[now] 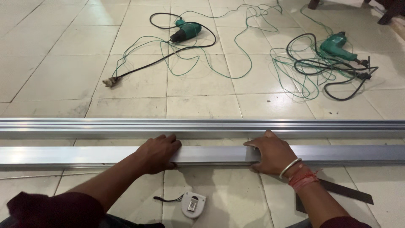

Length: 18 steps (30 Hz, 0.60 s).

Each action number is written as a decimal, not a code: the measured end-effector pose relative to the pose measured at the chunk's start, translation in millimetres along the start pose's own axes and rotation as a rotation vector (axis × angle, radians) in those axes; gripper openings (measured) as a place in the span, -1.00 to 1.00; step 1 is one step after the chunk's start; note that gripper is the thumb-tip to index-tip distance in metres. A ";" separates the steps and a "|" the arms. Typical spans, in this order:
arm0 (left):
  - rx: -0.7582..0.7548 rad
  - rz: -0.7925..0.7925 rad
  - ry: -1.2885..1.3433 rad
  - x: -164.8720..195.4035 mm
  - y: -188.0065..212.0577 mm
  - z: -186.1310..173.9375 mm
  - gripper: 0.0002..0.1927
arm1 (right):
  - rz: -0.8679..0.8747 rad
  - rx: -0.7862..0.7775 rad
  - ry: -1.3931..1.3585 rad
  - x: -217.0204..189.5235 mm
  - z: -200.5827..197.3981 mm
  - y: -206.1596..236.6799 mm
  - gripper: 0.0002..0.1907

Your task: The person kneels on a tiled floor working with long aluminum extrusion profiles. They align the profiles, use a steel ruler and tape measure to take measurements, mark cut lines with a pen, check alignment with a try square, and reposition the profiles on the floor.

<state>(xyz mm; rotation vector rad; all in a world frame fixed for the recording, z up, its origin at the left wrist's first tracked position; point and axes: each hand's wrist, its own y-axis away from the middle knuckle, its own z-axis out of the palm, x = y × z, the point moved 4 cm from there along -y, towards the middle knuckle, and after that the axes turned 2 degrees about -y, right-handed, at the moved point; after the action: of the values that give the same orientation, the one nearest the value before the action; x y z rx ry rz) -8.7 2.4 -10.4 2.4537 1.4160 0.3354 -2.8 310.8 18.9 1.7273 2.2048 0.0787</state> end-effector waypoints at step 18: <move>0.222 0.073 0.058 -15.0 -21.9 1.1 -0.15 | -0.087 0.448 -0.036 19.9 13.0 -1.9 -0.46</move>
<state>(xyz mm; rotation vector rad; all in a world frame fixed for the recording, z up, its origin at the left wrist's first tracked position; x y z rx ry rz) -33.2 -0.5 -20.1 2.6985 1.4601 0.2809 -4.8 327.2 1.6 1.8215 2.3975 -0.4993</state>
